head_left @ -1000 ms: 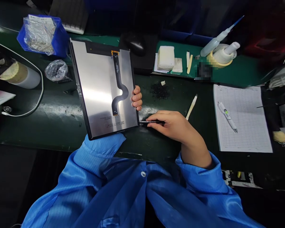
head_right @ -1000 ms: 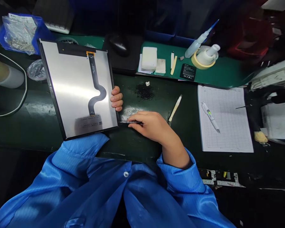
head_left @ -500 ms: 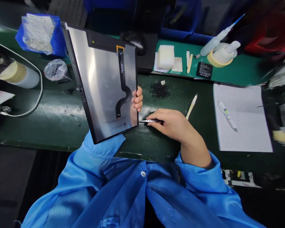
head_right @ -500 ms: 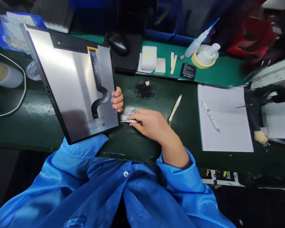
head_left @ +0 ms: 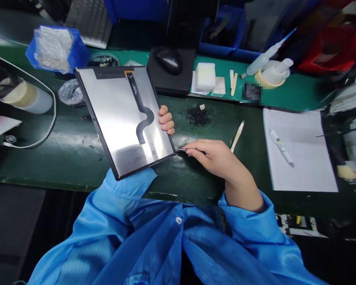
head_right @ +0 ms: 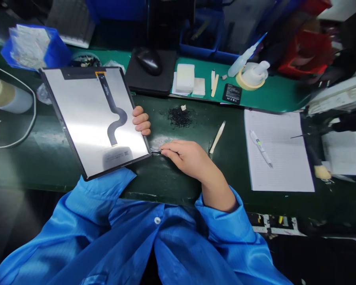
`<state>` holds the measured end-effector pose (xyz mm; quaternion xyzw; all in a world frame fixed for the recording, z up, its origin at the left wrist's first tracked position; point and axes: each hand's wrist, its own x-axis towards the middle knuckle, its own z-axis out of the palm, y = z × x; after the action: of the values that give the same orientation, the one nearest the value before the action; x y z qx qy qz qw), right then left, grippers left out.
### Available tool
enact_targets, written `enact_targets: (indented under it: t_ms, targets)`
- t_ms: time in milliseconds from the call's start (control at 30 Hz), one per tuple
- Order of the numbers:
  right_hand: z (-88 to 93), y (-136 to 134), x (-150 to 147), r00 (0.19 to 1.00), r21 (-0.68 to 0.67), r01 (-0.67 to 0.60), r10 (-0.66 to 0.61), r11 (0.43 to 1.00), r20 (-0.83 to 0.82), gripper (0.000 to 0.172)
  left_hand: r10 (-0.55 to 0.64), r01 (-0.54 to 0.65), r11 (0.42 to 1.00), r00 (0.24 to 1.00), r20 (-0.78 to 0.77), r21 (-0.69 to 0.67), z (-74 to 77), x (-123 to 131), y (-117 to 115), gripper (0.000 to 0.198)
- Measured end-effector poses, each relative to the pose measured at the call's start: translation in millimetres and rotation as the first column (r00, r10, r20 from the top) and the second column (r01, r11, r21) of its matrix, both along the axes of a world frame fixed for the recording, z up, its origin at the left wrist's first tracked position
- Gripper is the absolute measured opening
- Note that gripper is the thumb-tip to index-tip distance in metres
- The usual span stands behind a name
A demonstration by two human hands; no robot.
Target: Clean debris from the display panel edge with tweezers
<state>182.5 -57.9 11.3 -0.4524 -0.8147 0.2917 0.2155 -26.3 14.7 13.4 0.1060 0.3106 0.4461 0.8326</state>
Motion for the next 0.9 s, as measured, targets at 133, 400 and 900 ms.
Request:
enact_targets:
  t_ms: [133, 400, 900]
  targets:
    - [0.4, -1.2, -1.6, 0.998, -0.061, 0.050, -0.052, 0.997, -0.025, 0.017, 0.028, -0.031, 0.998, 0.998, 0.060, 0.052, 0.5, -1.0, -6.5, 0.026]
    - [0.1, 1.5, -1.5, 0.999, -0.050, -0.042, 0.040, 0.998, -0.031, 0.023, 0.036, -0.035, 0.999, 0.999, -0.028, 0.038, -7.0, -0.4, -2.5, 0.026]
    - [-0.1, 0.6, -3.3, 0.997, -0.057, -0.017, 0.013, 0.998, -0.072, 0.021, 0.037, -0.038, 0.999, 0.999, 0.011, 0.034, -8.5, 0.9, 1.1, 0.028]
